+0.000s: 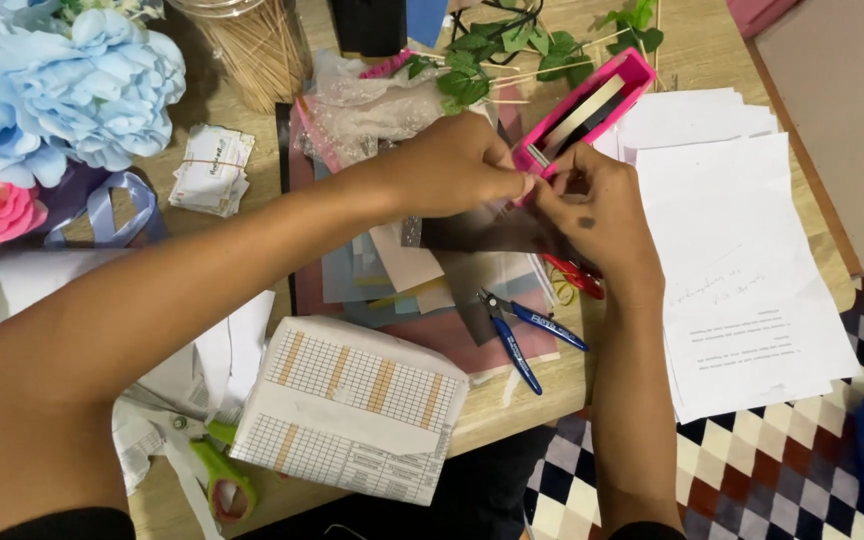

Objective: The person wraps a small rectangular package with white paper featuring a grid pattern. They use a pink tape dispenser to apply clear tape to secure the paper, folding the edges and pressing them down to seal the package.

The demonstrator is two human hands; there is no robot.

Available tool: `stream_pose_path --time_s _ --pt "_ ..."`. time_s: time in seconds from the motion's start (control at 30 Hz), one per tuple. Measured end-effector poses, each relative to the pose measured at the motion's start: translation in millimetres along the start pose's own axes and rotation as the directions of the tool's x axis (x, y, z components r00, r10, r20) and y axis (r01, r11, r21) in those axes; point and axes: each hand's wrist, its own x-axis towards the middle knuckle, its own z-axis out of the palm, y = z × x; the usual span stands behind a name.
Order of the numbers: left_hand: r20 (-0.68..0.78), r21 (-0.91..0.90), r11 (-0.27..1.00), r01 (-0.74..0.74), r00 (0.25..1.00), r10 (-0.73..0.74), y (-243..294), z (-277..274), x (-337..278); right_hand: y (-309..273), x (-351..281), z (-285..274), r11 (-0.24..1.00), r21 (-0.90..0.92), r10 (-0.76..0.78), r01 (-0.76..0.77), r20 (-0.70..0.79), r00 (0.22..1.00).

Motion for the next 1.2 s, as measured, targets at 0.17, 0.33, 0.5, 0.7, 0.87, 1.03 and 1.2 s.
stream_pose_path --time_s 0.17,0.33,0.5,0.7,0.87,1.03,1.2 --pt "0.057 0.169 0.985 0.02 0.998 -0.03 -4 -2 -16 -5 0 1 1.0 -0.014 -0.012 0.012 0.001 1.0" --pt "0.045 0.29 0.957 -0.003 0.999 -0.011 -37 9 -7 -3 1 2 1.0 -0.013 -0.021 0.021 -0.015 1.0" --pt "-0.05 0.632 0.774 -0.049 0.993 0.104 -19 1 -18 2 1 3 1.0 0.012 0.003 -0.003 -0.014 1.0" --pt "-0.014 0.585 0.806 -0.089 0.993 0.12 -4 -16 -38 8 2 5 0.999 0.035 0.035 -0.035 -0.02 0.999" --pt "-0.098 0.446 0.887 -0.119 0.979 0.18 21 -41 -69 -12 0 -1 0.999 0.037 -0.015 0.018 -0.077 0.997" --pt "-0.159 0.466 0.858 -0.215 0.934 0.32 61 -53 -126 -39 -3 -20 0.983 0.053 -0.165 0.178 -0.196 0.967" --pt "-0.166 0.671 0.72 -0.179 0.91 0.381 100 -38 -179 -154 -58 -31 0.856 0.313 -0.402 0.41 -0.093 0.911"
